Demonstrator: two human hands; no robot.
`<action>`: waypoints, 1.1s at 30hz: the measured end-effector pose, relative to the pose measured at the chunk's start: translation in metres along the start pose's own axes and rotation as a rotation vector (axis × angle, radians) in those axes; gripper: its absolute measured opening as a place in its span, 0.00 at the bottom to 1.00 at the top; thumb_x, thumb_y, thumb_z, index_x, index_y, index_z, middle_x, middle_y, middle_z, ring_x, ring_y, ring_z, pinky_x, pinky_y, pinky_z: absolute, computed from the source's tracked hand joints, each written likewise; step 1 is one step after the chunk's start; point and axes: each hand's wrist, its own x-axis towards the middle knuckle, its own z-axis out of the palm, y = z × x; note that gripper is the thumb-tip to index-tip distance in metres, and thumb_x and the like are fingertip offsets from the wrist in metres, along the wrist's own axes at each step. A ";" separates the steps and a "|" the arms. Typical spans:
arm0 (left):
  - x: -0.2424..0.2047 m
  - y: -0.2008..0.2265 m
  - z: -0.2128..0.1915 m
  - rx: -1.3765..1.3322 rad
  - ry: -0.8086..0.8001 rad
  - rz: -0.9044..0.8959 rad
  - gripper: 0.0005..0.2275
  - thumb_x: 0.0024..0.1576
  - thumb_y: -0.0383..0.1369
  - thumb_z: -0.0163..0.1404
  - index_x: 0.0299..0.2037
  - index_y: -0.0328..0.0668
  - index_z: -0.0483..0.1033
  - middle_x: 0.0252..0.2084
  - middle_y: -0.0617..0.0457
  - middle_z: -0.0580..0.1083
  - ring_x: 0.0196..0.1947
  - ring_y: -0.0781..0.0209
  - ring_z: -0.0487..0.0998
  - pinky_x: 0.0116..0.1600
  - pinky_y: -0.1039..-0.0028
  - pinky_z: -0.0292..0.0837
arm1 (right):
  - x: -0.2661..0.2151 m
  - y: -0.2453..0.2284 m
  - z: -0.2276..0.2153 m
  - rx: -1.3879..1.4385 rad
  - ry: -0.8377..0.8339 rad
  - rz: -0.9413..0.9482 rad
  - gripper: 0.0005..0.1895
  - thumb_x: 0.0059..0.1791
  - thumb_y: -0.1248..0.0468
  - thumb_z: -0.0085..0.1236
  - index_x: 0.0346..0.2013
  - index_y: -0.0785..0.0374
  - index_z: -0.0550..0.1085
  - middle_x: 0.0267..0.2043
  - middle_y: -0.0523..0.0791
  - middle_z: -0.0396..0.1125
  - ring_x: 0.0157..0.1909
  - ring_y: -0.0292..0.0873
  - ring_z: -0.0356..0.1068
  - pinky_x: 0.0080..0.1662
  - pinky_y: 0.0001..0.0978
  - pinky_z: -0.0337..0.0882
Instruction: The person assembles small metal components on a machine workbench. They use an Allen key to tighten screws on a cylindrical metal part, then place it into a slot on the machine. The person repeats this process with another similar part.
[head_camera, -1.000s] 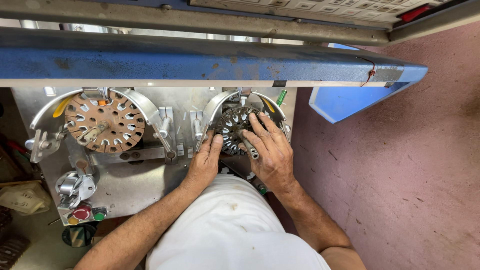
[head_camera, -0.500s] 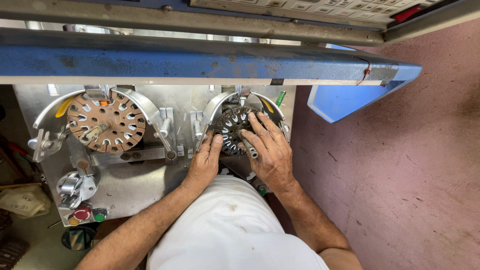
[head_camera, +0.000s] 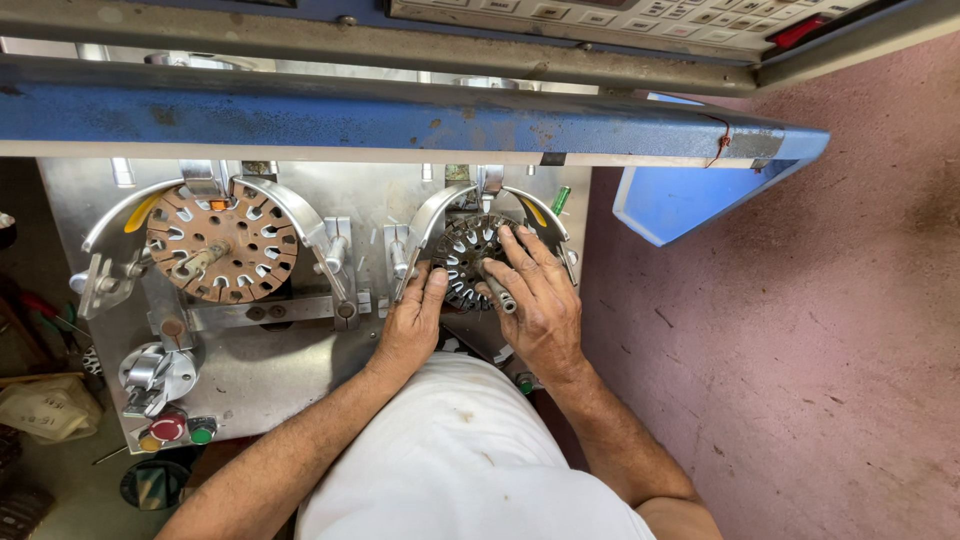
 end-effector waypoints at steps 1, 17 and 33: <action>0.000 0.000 0.000 0.003 0.005 0.008 0.25 0.67 0.51 0.32 0.62 0.42 0.69 0.51 0.45 0.75 0.57 0.53 0.75 0.62 0.63 0.69 | 0.001 0.001 -0.001 -0.001 -0.003 -0.008 0.16 0.47 0.58 0.69 0.47 0.56 0.79 0.64 0.46 0.69 0.69 0.51 0.65 0.66 0.44 0.69; -0.001 0.000 0.000 0.008 0.036 0.067 0.23 0.68 0.49 0.34 0.60 0.41 0.71 0.48 0.45 0.75 0.52 0.54 0.76 0.59 0.64 0.70 | 0.001 0.001 -0.002 0.012 -0.019 -0.009 0.16 0.46 0.59 0.70 0.47 0.57 0.79 0.65 0.47 0.68 0.70 0.50 0.64 0.65 0.44 0.70; 0.000 -0.003 0.000 -0.015 0.030 0.107 0.23 0.69 0.48 0.34 0.61 0.40 0.70 0.51 0.45 0.75 0.55 0.54 0.75 0.61 0.65 0.69 | -0.001 0.003 0.001 0.010 -0.006 -0.021 0.17 0.46 0.60 0.70 0.48 0.57 0.79 0.65 0.47 0.68 0.69 0.50 0.64 0.66 0.44 0.69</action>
